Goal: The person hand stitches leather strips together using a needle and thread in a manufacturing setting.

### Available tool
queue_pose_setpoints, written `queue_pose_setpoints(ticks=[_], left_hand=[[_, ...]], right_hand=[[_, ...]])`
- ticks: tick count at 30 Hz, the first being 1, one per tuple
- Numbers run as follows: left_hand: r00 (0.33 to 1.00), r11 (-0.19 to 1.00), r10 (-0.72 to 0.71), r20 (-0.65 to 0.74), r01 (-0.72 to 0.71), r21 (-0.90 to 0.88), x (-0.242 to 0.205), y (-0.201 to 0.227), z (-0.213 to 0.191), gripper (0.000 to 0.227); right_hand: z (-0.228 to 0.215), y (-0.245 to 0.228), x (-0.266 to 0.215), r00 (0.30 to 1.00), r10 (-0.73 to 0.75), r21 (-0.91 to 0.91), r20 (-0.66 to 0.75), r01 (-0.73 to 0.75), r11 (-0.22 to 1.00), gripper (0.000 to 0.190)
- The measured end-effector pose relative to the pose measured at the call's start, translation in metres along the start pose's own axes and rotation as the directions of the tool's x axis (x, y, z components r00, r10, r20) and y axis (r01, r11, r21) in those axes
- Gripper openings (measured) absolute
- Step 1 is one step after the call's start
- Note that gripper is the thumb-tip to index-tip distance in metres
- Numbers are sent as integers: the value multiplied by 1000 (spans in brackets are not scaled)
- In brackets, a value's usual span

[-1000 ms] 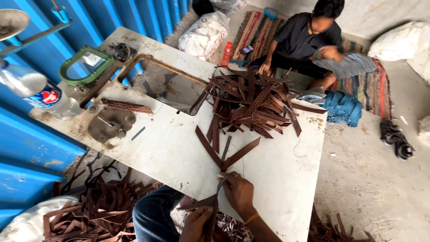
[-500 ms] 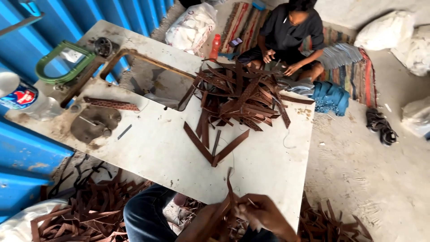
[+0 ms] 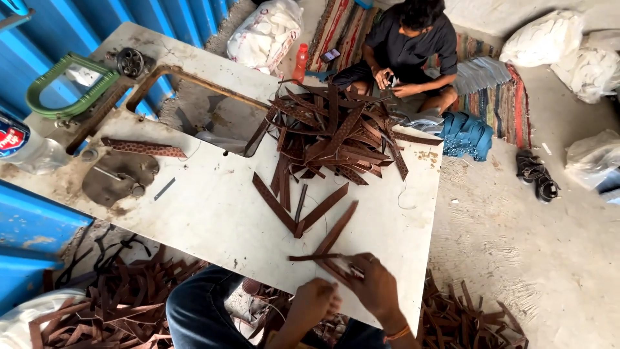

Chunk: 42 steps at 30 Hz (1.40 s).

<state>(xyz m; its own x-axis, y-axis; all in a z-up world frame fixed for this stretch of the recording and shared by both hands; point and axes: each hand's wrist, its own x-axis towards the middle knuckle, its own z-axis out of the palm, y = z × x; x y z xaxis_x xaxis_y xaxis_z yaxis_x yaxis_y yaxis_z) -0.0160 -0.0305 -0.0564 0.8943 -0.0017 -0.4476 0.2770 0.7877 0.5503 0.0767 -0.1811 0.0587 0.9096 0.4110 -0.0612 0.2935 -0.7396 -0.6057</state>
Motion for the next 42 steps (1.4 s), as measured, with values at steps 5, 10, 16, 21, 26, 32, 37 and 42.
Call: queue_pose_setpoints(ticks=[5, 10, 16, 21, 26, 32, 37, 42], left_hand=[[983, 157, 141, -116, 93, 983, -48, 75, 61, 24], [774, -7, 561, 294, -351, 937, -11, 66, 42, 24], [877, -78, 417, 240, -228, 971, -2, 66, 49, 32], [885, -191, 386, 262, -201, 961, 6, 56, 40, 34], [824, -269, 423, 378, -284, 920, -5, 55, 44, 31], [845, -193, 469, 257, -186, 963, -6, 62, 48, 38], [850, 34, 505, 148, -191, 981, -4, 73, 48, 14], [875, 71, 459, 156, -211, 975, 6, 74, 39, 12]], right_hand=[[22, 30, -13, 998, -3, 30, -65, 5, 1000, 29], [0, 0, 5, 986, -29, -66, -166, 19, 998, 40], [-12, 3, 4, 983, 181, -138, -5, -180, 974, 19], [-3, 17, 2, 994, 6, -111, -108, -18, 994, 35], [-11, 6, 6, 902, 393, 185, 180, -423, 887, 20], [26, -14, -10, 992, 22, 451, 125, -76, 889, 17], [30, -9, -12, 995, 92, 506, 47, -102, 857, 24], [7, -26, -11, 998, 37, 211, -47, -27, 977, 30]])
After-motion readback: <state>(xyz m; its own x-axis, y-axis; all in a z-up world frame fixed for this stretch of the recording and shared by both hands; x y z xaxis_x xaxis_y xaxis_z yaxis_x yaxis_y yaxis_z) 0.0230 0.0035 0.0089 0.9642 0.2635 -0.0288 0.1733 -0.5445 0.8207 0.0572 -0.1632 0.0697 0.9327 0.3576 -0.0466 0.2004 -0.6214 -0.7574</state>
